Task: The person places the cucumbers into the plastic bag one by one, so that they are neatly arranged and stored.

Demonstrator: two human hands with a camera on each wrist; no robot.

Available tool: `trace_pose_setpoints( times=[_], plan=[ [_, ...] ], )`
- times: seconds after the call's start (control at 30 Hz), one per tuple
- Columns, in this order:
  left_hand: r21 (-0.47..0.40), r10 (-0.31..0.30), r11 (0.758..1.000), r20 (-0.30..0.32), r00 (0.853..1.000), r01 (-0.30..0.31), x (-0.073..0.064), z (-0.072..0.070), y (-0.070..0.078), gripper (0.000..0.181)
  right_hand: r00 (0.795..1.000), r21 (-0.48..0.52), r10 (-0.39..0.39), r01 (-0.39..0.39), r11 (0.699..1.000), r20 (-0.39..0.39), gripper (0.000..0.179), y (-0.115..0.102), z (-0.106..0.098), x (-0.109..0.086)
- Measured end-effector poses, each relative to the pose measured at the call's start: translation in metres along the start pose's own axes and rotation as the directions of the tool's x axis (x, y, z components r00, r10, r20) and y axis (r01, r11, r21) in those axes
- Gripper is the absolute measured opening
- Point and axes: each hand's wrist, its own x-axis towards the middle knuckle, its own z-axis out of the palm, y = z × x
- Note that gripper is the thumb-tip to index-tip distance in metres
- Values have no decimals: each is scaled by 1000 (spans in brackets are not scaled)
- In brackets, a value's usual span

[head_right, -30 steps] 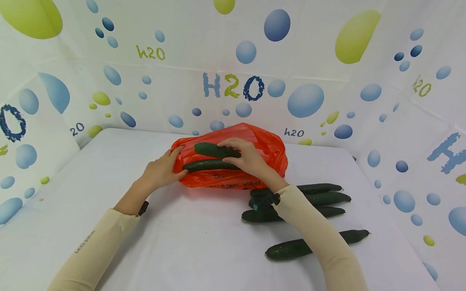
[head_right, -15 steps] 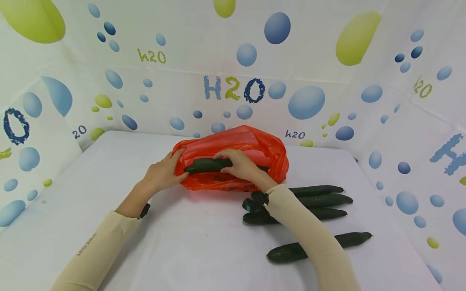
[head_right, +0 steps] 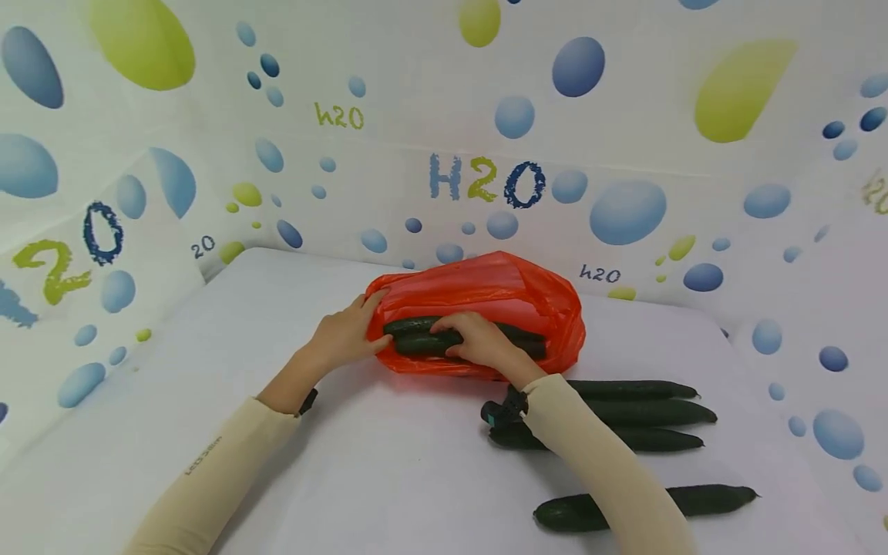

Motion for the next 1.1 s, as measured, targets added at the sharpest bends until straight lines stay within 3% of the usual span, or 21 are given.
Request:
trace_pose_setpoints(
  times=[0.1,0.2,0.63,1.1],
  plan=[
    [1,25,1000,1,1000,-25,10,2,14,78,1000,0,20,-20,1000,-22,38,5,-9,-14],
    [8,24,1000,7,1000,-24,12,3,18,78,1000,-6,14,-14,1000,-20,38,7,-12,-18],
    [9,-19,1000,28,999,19,2,1,4,80,1000,-5,13,-13,1000,23,37,-1,-2,-9],
    [10,-7,1000,12,1000,7,0,1,3,79,999,36,30,-28,999,-31,34,0,1,-7]
  ],
)
